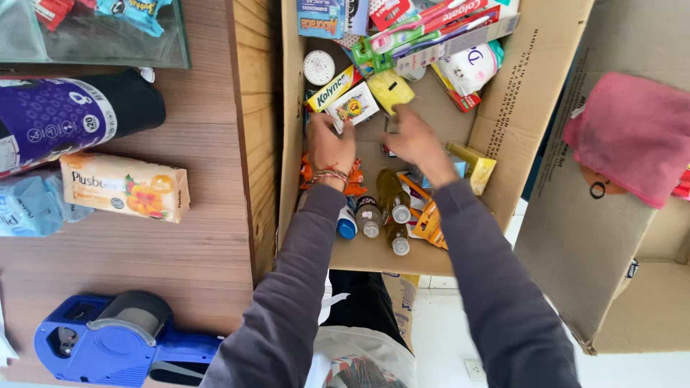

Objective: The person labels grocery items using a price gun. The person takes items like juice boxes, cookie packs, and small tubes from a cardboard box, applies a label with the price gun, and then places the labeled items back into the box or onto a nearby table.

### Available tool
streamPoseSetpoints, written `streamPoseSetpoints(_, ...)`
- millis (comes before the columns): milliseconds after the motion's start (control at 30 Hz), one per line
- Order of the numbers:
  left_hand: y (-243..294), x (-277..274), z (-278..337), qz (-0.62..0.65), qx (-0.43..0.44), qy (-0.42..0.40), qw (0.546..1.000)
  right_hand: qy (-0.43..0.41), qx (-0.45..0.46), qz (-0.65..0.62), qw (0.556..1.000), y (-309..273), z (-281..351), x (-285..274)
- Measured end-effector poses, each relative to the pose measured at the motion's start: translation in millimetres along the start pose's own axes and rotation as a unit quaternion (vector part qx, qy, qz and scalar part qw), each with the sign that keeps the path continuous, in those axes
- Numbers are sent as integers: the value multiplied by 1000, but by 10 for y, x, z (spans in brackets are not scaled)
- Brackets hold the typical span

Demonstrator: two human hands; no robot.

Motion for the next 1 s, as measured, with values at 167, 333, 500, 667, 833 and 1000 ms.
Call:
streamPoseSetpoints(167, -726, 154, -414, 6, -187, -26, 982, -12, 83, -251, 964, -272, -626, 512)
streamPoseSetpoints(333, -521, 78, -338, 20, -179, -7, 984, 51, 103, -479, 870, -431, -1074, 927)
streamPoseSetpoints(500, -495, 44, -338, -34, -162, -62, 984, 26, 71, -633, 771, -923, -583, 570)
streamPoseSetpoints(667, -857, 133, -541, -20, -188, -97, 977, 15, 82, -591, 803, -820, -494, 429)
streamPoseSetpoints(833, -431, 3, -330, 94, -232, -109, 962, -11, 86, -531, 843, -377, -743, 361)
streamPoseSetpoints(1000, -277, -47, -197, 151, -262, -148, 942, -92, 91, -467, 875, -83, -832, 365)
Point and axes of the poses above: each hand's wrist, its own z-axis away from the middle knuckle, its own x-axis out of the palm, y = z × x, the point moved 2 cm from there along -z, towards the middle knuckle, and after that the axes turned 13 degrees about -y, right-handed, at the moved point
